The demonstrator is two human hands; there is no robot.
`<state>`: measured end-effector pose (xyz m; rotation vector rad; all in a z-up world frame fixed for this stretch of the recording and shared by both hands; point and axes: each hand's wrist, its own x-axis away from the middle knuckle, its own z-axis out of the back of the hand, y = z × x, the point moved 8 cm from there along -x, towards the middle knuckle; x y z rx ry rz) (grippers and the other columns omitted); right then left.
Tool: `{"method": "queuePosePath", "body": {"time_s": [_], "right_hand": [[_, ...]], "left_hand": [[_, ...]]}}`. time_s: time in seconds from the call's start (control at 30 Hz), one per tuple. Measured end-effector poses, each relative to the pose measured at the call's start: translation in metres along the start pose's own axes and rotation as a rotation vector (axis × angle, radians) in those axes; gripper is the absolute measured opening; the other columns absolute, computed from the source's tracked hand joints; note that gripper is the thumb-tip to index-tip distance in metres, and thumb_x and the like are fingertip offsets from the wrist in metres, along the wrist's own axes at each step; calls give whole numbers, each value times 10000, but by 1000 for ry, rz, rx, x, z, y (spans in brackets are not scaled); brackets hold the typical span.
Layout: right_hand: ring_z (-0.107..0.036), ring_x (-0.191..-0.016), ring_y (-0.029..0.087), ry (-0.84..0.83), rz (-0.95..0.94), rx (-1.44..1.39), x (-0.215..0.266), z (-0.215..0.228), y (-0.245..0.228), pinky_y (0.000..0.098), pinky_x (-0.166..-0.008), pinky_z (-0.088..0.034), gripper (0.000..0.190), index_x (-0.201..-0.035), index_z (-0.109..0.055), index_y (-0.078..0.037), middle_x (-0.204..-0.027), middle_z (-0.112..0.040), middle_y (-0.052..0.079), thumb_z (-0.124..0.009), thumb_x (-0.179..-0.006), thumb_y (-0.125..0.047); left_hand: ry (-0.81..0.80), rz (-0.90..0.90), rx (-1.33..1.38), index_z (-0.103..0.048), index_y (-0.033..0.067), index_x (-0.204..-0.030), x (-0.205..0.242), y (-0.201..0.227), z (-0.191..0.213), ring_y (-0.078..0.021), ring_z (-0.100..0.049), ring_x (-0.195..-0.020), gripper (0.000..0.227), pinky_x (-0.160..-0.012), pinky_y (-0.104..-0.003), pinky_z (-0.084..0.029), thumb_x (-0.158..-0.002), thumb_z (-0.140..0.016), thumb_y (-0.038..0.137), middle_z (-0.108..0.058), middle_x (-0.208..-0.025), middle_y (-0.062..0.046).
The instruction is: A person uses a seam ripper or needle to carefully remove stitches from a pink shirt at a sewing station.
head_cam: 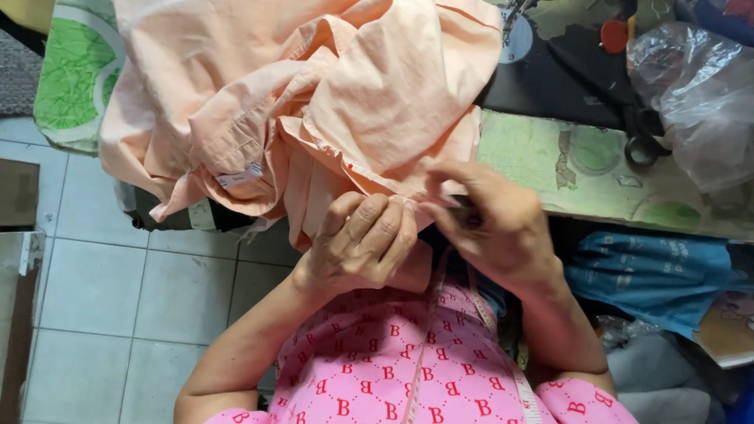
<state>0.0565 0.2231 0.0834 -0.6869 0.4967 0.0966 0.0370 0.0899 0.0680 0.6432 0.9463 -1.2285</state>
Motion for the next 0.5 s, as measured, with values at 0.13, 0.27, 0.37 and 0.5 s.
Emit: {"method": "queuePosePath", "body": {"time_s": [0.13, 0.27, 0.37, 0.5], "right_hand": [[-726, -780, 314, -46, 33, 36, -1, -26, 12, 423, -707, -606, 244, -1166, -688, -88, -894, -726, 80, -736, -932, -42], [-584, -674, 239, -10, -135, -122, -6, -17, 35, 381, -644, -533, 164, -1058, -720, -108, -735, -576, 53, -730, -925, -12], [-446, -533, 93, 20, -269, -235, -9, -12, 48, 276, -557, -473, 139, -1005, -732, -112, -587, -437, -7, -767, -925, -5], [-449, -521, 90, 95, -320, -312, -13, -10, 54, 259, -551, -483, 194, -971, -735, -69, -597, -441, 8, -683, -908, 107]], "left_hand": [[-15, 5, -22, -727, 14, -881, 2, -1, -4, -246, -666, -765, 243, -799, -351, -537, -1042, -544, 25, -634, -823, -130], [37, 15, 31, -731, 21, -888, -6, -8, -4, -257, -674, -780, 280, -783, -369, -570, -1058, -511, 51, -653, -865, -134], [61, 32, 62, -728, 25, -879, -11, -10, -8, -264, -653, -732, 293, -726, -385, -581, -1053, -493, 43, -641, -841, -139], [-18, 139, 207, -723, 45, -923, -15, -22, -15, -261, -617, -669, 316, -667, -359, -562, -1078, -447, 50, -577, -767, -97]]}}
